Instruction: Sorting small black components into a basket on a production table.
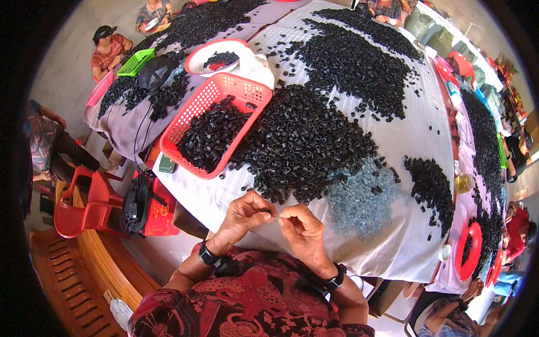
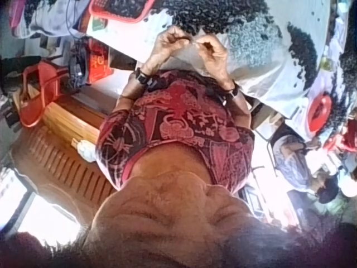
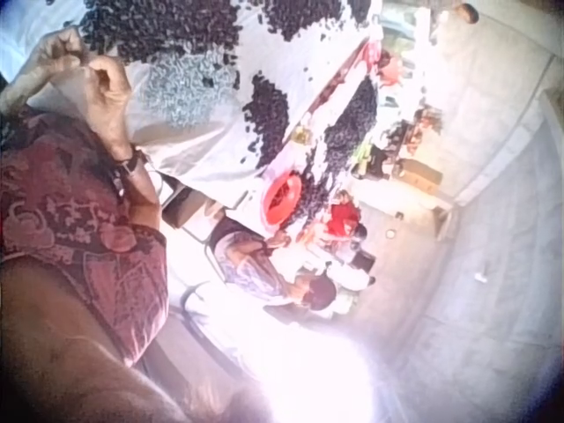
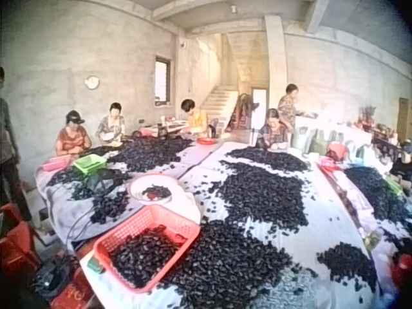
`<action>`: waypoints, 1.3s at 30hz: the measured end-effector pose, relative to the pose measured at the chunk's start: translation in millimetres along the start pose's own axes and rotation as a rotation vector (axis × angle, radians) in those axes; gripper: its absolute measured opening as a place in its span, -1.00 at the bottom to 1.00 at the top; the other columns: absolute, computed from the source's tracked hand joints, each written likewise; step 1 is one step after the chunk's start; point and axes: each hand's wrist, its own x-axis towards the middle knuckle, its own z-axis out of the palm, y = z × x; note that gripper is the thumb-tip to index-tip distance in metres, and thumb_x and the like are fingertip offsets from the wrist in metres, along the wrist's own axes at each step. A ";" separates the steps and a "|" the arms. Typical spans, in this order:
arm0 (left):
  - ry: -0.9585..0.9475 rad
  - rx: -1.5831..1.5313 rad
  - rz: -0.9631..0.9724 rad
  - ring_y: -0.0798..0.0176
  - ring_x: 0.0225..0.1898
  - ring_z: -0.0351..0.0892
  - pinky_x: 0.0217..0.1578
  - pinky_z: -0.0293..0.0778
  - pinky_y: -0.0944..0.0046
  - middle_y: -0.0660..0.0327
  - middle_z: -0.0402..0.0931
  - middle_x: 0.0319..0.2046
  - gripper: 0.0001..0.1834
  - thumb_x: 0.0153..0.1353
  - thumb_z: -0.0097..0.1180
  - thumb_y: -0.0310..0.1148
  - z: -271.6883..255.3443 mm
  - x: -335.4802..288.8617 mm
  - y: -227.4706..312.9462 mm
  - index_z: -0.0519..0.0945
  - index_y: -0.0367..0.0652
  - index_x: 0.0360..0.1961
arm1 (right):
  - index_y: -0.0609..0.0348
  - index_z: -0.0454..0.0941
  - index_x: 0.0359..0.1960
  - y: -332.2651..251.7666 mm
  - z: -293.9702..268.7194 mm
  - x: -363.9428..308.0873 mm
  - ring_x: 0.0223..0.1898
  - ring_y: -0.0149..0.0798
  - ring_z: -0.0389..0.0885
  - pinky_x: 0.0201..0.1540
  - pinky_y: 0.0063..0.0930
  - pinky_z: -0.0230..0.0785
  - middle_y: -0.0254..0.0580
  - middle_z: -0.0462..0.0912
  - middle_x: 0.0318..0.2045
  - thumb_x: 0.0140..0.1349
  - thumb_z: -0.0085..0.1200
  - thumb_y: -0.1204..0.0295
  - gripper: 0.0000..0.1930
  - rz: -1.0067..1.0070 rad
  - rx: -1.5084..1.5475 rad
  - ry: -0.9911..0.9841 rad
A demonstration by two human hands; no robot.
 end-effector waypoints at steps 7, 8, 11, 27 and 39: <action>-0.127 0.549 -0.031 0.55 -0.32 0.43 -0.36 0.37 0.46 0.37 0.50 -0.39 -0.82 0.06 0.23 -0.57 3.2 -16.3 -5.3 0.50 -0.21 -0.30 | 0.20 0.48 -0.26 -0.4 -3.8 -12.7 -0.40 -0.61 0.39 -0.37 -0.71 0.28 -0.39 0.44 -0.37 0.18 0.03 0.70 -0.85 0.123 0.024 -0.022; -0.125 0.548 -0.031 0.55 -0.32 0.43 -0.36 0.37 0.46 0.37 0.50 -0.39 -0.82 0.06 0.23 -0.57 3.3 -17.2 -5.1 0.50 -0.21 -0.30 | 0.20 0.48 -0.26 2.3 -4.6 -15.3 -0.40 -0.61 0.39 -0.37 -0.71 0.27 -0.40 0.44 -0.37 0.18 0.04 0.69 -0.86 0.117 0.025 -0.028; -0.162 0.544 -0.081 0.54 -0.32 0.43 -0.32 0.38 0.47 0.36 0.51 -0.38 -0.85 0.09 0.22 -0.56 3.7 -19.9 -3.0 0.53 -0.23 -0.29 | 0.20 0.49 -0.28 3.9 -9.5 -23.0 -0.40 -0.60 0.39 -0.37 -0.71 0.25 -0.41 0.45 -0.40 0.17 0.06 0.66 -0.88 0.125 -0.098 -0.040; -0.284 0.051 -0.268 0.48 -0.35 0.51 -0.26 0.48 0.46 0.29 0.54 -0.36 -0.86 0.25 0.09 -0.43 -5.1 -30.1 -8.9 0.53 -0.28 -0.22 | 0.16 0.46 -0.33 1.3 -18.2 -22.6 -0.54 -0.62 0.34 -0.49 -0.73 0.20 -0.48 0.43 -0.53 0.18 0.12 0.57 -0.91 0.497 0.199 -0.245; -0.243 -0.045 -0.349 0.49 -0.37 0.51 -0.29 0.47 0.47 0.30 0.53 -0.39 -0.88 0.24 0.10 -0.46 -20.8 -31.2 -5.6 0.56 -0.27 -0.24 | 0.12 0.41 -0.42 -1.4 -8.3 -11.4 -0.58 -0.63 0.34 -0.56 -0.74 0.14 -0.48 0.43 -0.57 0.21 0.13 0.48 -0.87 0.439 0.069 -0.345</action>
